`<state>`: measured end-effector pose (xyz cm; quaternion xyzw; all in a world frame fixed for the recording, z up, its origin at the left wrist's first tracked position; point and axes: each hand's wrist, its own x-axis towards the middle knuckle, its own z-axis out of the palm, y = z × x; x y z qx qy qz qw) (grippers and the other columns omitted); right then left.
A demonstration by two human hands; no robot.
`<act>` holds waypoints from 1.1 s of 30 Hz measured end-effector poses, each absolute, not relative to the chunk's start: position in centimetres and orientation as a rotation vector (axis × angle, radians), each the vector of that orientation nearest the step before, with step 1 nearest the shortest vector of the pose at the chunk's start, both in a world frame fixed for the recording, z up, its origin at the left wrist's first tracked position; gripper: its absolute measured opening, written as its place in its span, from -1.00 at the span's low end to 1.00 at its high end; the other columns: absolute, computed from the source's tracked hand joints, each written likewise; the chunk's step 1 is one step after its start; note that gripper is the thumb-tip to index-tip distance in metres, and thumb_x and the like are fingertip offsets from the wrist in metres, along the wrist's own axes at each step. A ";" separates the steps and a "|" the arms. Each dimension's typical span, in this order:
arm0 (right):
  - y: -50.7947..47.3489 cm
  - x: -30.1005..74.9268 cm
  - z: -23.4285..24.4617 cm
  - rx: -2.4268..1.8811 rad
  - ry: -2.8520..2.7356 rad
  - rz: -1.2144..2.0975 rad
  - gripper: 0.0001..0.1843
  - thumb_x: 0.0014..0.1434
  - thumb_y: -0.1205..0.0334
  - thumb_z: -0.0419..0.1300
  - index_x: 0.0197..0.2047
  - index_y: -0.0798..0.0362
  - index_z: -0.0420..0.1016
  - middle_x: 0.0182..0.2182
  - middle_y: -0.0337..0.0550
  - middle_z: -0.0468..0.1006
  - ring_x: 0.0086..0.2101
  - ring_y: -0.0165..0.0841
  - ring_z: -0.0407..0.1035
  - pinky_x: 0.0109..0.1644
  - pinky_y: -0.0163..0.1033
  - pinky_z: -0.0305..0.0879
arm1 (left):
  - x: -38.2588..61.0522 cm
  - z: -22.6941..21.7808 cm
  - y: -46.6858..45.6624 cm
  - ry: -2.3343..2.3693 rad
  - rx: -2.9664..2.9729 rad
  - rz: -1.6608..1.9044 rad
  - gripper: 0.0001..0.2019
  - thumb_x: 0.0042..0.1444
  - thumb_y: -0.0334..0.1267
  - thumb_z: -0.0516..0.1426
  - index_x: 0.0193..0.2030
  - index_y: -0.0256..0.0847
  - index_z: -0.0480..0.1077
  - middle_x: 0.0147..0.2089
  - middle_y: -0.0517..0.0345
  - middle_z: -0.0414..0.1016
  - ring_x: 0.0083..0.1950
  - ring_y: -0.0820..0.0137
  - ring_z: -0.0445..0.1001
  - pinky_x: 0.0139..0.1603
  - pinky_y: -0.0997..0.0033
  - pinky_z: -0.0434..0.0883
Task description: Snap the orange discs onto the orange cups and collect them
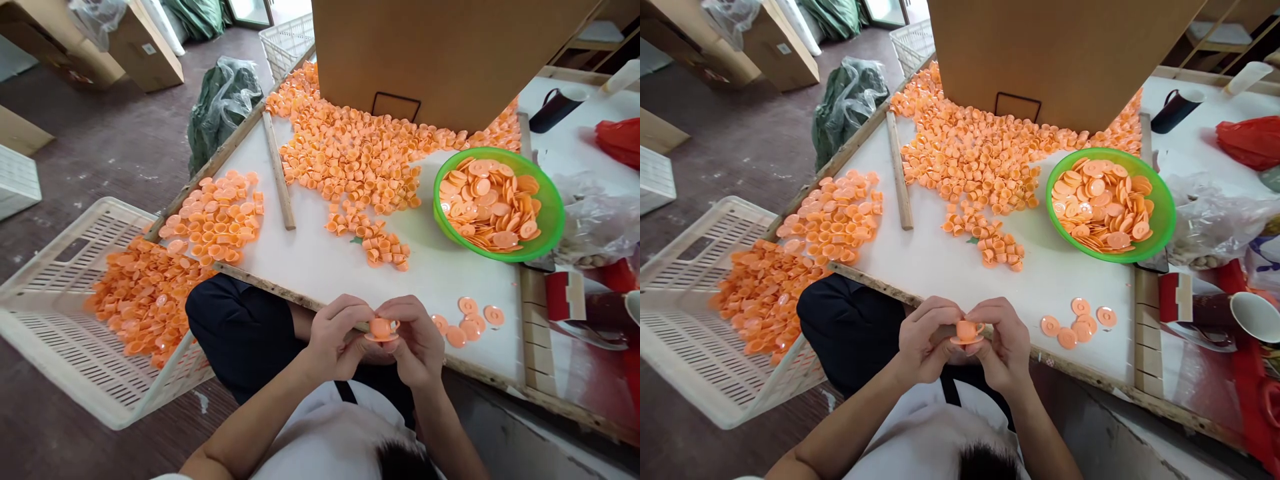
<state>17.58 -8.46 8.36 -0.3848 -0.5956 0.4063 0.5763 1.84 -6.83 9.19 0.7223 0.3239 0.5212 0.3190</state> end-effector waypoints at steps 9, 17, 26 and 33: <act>-7.5 17.2 6.7 -1.052 -1.328 1.009 -0.70 0.19 0.13 0.22 0.00 -0.08 0.44 -0.26 -0.16 0.39 -0.28 -0.30 0.30 -0.27 -0.20 0.30 | 2.7 7.7 -6.2 0.981 1.432 1.250 -0.79 0.14 -0.12 0.22 -0.23 -0.22 0.41 -0.30 0.11 0.41 -0.28 0.39 0.40 -0.24 0.38 0.39; -6.4 16.9 4.6 -1.166 -1.325 1.031 -0.71 0.22 0.15 0.21 0.02 -0.11 0.43 -0.17 -0.14 0.43 -0.18 -0.27 0.39 -0.12 -0.12 0.42 | 3.4 5.5 -4.9 1.074 1.358 1.150 -0.82 0.16 -0.15 0.20 -0.23 -0.21 0.40 -0.31 0.11 0.42 -0.28 0.36 0.43 -0.27 0.35 0.41; -7.2 31.0 -0.6 -2.010 -1.406 0.356 -0.63 0.17 0.01 0.18 -0.04 0.04 0.49 -0.19 -0.02 0.45 -0.22 -0.16 0.36 -0.08 0.06 0.33 | -9.5 0.8 1.4 2.059 1.635 0.961 -0.72 0.12 -0.12 0.19 -0.11 -0.25 0.42 -0.21 0.08 0.45 -0.30 0.32 0.47 -0.20 0.22 0.48; -8.5 35.2 -2.7 -2.308 -1.432 0.140 -0.57 0.09 -0.05 0.15 -0.12 0.11 0.54 -0.24 0.11 0.48 -0.22 -0.09 0.33 -0.16 -0.03 0.25 | -14.1 2.1 3.4 2.334 1.782 1.136 -0.56 0.09 -0.19 0.21 0.12 -0.21 0.34 0.14 -0.18 0.32 0.22 0.00 0.30 0.17 -0.03 0.33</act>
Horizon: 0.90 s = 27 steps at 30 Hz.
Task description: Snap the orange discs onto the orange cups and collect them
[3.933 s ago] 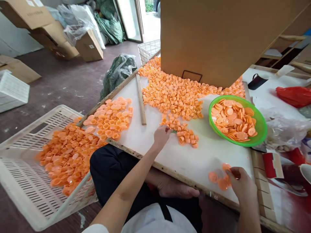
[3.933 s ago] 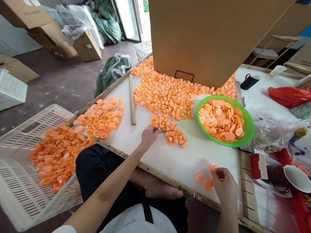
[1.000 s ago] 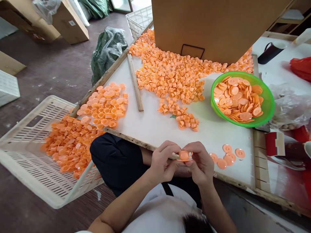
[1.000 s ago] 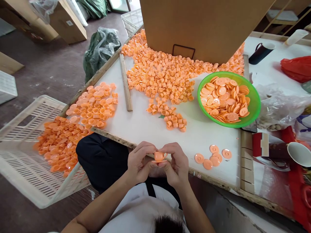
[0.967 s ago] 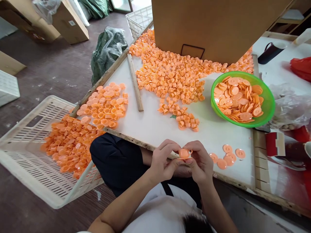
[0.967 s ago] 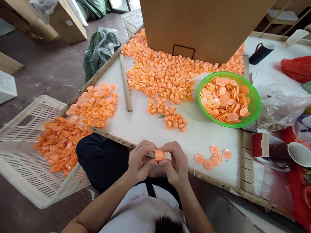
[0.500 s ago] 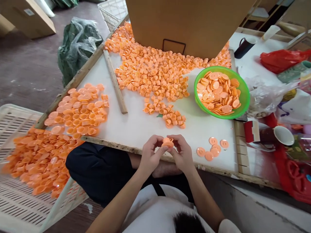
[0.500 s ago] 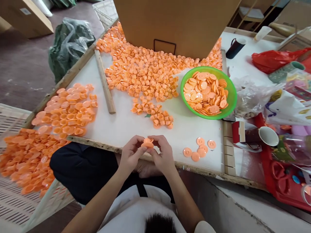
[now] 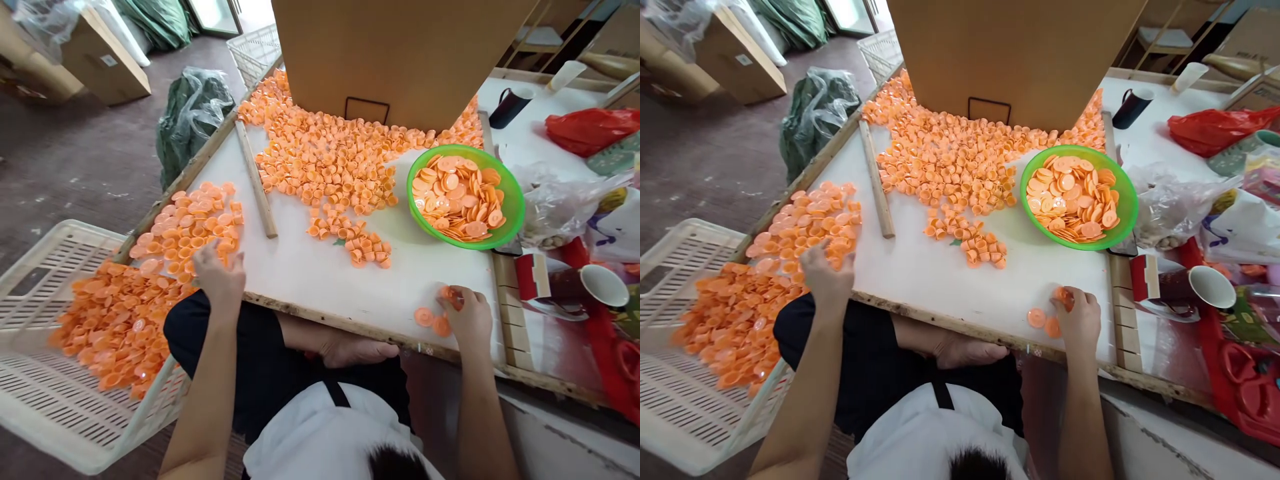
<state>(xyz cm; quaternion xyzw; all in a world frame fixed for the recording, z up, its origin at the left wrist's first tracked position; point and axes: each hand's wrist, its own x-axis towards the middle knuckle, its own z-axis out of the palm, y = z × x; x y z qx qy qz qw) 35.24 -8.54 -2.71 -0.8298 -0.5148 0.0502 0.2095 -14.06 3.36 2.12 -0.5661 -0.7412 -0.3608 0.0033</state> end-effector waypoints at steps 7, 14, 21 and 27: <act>-8.4 35.1 -2.4 -2.270 -1.426 0.049 -0.61 0.17 0.03 0.07 -0.17 0.11 0.60 -0.29 0.08 0.56 -0.30 -0.13 0.36 -0.22 -0.08 0.25 | 1.0 1.3 2.4 -2.310 -2.559 -1.354 -0.76 0.16 -0.08 0.16 -0.31 -0.23 0.49 -0.41 0.18 0.48 -0.44 0.49 0.39 -0.35 0.43 0.29; -8.1 32.0 0.6 -1.970 -1.189 0.210 -0.69 0.19 0.01 0.17 -0.18 0.01 0.62 -0.25 -0.04 0.57 -0.34 -0.24 0.41 -0.18 -0.10 0.34 | 6.8 0.5 5.1 -2.846 -2.455 -1.127 -0.71 0.11 -0.05 0.16 -0.47 -0.23 0.38 -0.49 0.18 0.41 -0.45 0.44 0.31 -0.40 0.40 0.18; -6.0 24.4 1.4 -1.449 -0.852 1.032 -0.79 0.12 0.09 0.29 -0.23 0.02 0.46 -0.44 -0.25 0.51 -0.45 -0.38 0.39 -0.32 -0.20 0.38 | 4.9 1.5 1.7 -2.728 -2.621 -1.919 -0.81 0.16 -0.14 0.11 -0.34 -0.23 0.36 -0.44 0.21 0.31 -0.44 0.49 0.28 -0.43 0.50 0.30; -4.8 19.9 1.7 -1.103 -0.817 1.391 -0.78 0.08 0.11 0.32 -0.27 0.00 0.41 -0.43 -0.29 0.49 -0.43 -0.41 0.39 -0.34 -0.26 0.40 | 4.7 4.7 -2.6 -2.317 -2.829 -2.343 -0.85 0.19 -0.20 0.12 -0.32 -0.23 0.37 -0.21 0.09 0.40 -0.27 0.44 0.39 -0.30 0.44 0.44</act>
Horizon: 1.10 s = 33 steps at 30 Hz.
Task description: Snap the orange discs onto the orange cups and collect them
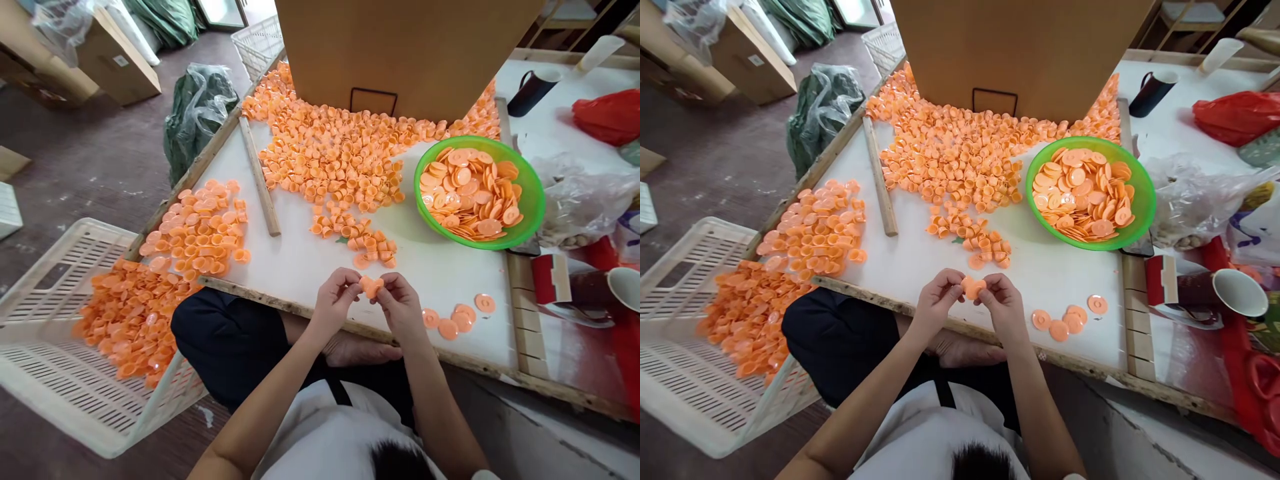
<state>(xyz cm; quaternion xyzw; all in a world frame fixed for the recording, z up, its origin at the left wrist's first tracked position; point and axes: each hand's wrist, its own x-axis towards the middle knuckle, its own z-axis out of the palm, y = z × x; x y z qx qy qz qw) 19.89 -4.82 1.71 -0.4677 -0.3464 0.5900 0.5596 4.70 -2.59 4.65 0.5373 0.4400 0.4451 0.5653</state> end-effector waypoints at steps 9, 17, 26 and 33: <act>-5.8 18.7 2.8 -1.015 -0.745 1.383 -0.78 0.06 0.12 0.35 -0.28 -0.02 0.43 -0.41 -0.32 0.46 -0.46 -0.47 0.37 -0.34 -0.29 0.38 | 4.4 5.8 -4.0 1.011 1.485 1.111 -0.87 0.26 -0.27 0.08 -0.31 -0.21 0.37 -0.27 0.10 0.45 -0.21 0.38 0.44 -0.13 0.35 0.41; -5.8 17.9 3.2 -0.985 -0.807 1.442 -0.77 0.08 0.10 0.35 -0.30 -0.01 0.41 -0.41 -0.33 0.45 -0.45 -0.46 0.35 -0.32 -0.29 0.35 | 3.5 6.0 -4.3 0.979 1.613 1.161 -0.88 0.28 -0.35 0.05 -0.28 -0.21 0.37 -0.27 0.12 0.45 -0.22 0.42 0.43 -0.17 0.40 0.40; -6.0 18.7 2.8 -0.926 -0.922 1.390 -0.85 0.16 0.18 0.29 -0.24 -0.05 0.39 -0.09 -0.14 0.51 -0.11 -0.29 0.41 -0.07 -0.17 0.38 | 3.4 6.1 -3.6 0.873 1.704 1.098 -0.88 0.30 -0.37 0.02 -0.26 -0.21 0.35 -0.24 0.09 0.43 -0.16 0.40 0.42 -0.13 0.38 0.41; -6.2 18.7 3.7 -0.884 -0.978 1.194 -0.89 0.17 0.29 0.26 -0.24 -0.03 0.40 -0.19 -0.16 0.45 -0.17 -0.31 0.41 -0.14 -0.16 0.40 | 3.5 5.9 -4.4 0.857 1.734 1.221 -0.71 0.15 -0.14 0.22 -0.05 -0.21 0.34 -0.12 0.00 0.41 -0.06 0.29 0.40 -0.07 0.27 0.43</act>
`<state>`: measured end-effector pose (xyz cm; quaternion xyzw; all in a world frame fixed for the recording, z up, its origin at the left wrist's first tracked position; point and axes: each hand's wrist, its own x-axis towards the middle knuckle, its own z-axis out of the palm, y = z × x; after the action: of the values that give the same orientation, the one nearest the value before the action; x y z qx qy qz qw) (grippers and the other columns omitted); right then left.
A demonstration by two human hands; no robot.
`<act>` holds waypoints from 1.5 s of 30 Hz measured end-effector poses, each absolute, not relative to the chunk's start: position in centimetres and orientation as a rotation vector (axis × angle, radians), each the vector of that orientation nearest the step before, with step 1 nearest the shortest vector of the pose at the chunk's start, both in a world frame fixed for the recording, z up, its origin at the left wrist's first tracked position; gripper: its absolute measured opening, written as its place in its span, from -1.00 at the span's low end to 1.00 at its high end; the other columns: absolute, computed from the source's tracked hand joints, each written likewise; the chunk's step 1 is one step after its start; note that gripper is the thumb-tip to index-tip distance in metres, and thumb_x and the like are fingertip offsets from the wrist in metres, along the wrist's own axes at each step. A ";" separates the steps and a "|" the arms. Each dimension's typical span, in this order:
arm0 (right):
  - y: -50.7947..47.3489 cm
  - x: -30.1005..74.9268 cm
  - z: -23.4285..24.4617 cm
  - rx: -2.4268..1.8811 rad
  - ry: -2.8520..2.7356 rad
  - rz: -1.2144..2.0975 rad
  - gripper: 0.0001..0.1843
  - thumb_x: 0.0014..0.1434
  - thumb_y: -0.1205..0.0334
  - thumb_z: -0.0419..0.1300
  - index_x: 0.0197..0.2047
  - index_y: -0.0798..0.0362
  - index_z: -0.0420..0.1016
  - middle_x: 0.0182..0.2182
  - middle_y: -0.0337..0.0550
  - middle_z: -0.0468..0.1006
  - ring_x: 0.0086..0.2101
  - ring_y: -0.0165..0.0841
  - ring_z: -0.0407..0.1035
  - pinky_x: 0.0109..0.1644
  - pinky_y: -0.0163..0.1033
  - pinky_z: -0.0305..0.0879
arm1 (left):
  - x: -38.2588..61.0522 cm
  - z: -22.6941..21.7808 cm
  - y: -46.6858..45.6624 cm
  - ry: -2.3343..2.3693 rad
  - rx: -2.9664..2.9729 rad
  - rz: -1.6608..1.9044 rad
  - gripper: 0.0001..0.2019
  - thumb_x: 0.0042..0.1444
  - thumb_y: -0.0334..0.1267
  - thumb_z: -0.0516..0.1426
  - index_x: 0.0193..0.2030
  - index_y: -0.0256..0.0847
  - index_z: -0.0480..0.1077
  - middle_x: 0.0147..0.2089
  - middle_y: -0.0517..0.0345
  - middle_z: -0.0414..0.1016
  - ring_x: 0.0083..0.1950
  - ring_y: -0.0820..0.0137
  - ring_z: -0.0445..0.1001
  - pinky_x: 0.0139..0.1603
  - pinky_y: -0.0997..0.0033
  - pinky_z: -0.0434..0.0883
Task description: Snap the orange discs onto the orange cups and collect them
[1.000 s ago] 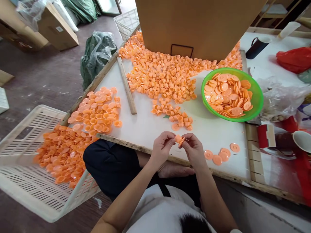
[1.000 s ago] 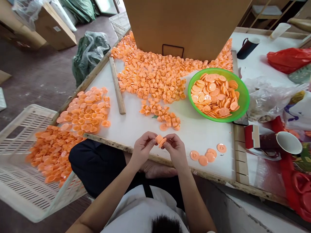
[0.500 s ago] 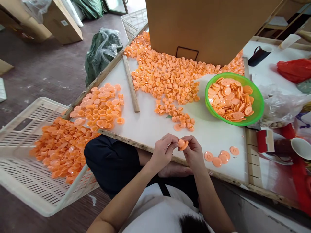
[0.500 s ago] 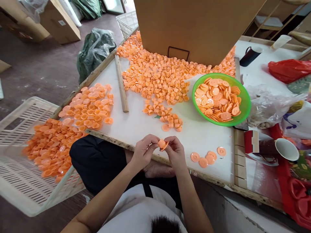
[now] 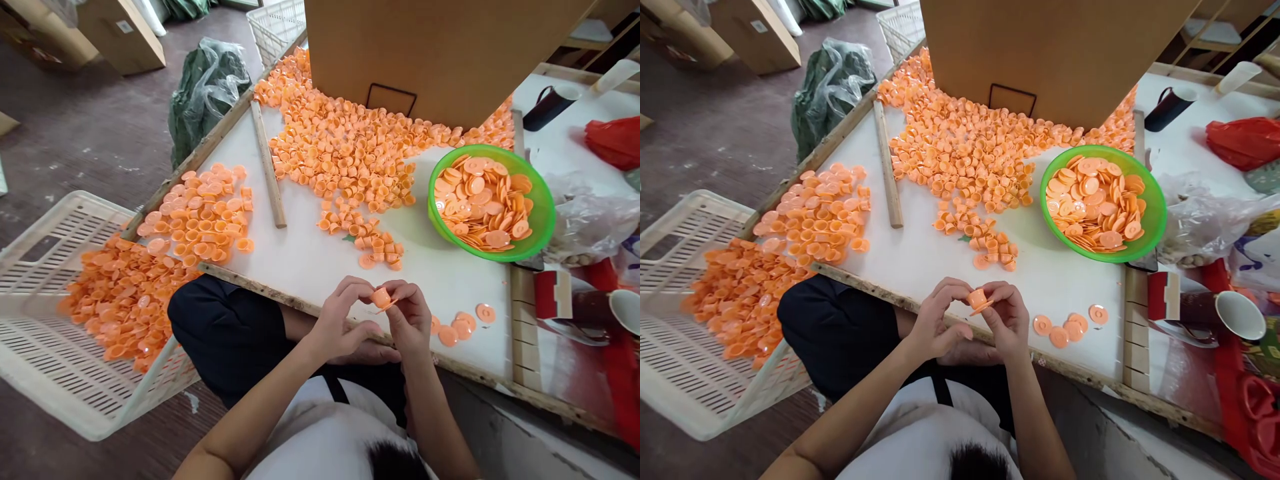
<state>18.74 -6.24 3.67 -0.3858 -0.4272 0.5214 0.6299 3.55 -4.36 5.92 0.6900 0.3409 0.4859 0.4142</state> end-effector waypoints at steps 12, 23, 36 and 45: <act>-7.7 19.0 5.6 -0.894 -1.204 1.105 -0.62 0.13 0.39 0.26 0.01 -0.10 0.45 -0.19 -0.16 0.43 -0.18 -0.32 0.36 -0.12 -0.20 0.36 | 2.8 7.9 -5.4 0.863 1.715 1.215 -0.72 0.20 -0.30 0.15 0.05 -0.19 0.39 -0.15 0.03 0.47 -0.11 0.34 0.43 -0.11 0.31 0.44; -7.9 19.1 6.3 -0.835 -1.321 1.120 -0.67 0.18 0.23 0.26 0.04 -0.10 0.49 -0.17 -0.09 0.43 -0.14 -0.25 0.34 -0.12 -0.12 0.39 | 2.6 9.0 -6.2 0.855 1.747 1.265 -0.81 0.19 -0.32 0.17 -0.05 -0.21 0.41 -0.18 0.05 0.46 -0.14 0.37 0.45 -0.13 0.37 0.46; -8.8 18.3 7.4 -1.053 -1.474 0.647 -0.63 0.20 0.44 0.10 0.00 -0.15 0.46 -0.20 -0.15 0.54 -0.17 -0.23 0.44 -0.16 -0.06 0.42 | 3.2 8.9 -6.8 0.904 1.956 1.426 -0.74 0.25 -0.39 0.02 0.05 -0.25 0.36 -0.14 -0.02 0.48 -0.10 0.34 0.46 -0.13 0.37 0.50; -7.7 18.0 7.0 -0.974 -1.338 0.970 -0.77 0.21 0.12 0.20 -0.05 -0.10 0.46 -0.23 -0.10 0.43 -0.22 -0.23 0.33 -0.21 -0.12 0.33 | 3.1 8.1 -6.3 0.949 1.802 1.342 -0.78 0.25 -0.31 0.07 0.02 -0.23 0.37 -0.12 -0.01 0.44 -0.13 0.34 0.44 -0.16 0.33 0.48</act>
<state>18.03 -7.74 7.04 -0.4156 -0.5710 0.4141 0.5742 3.14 -6.33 8.14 0.6938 0.3652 0.5167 0.3440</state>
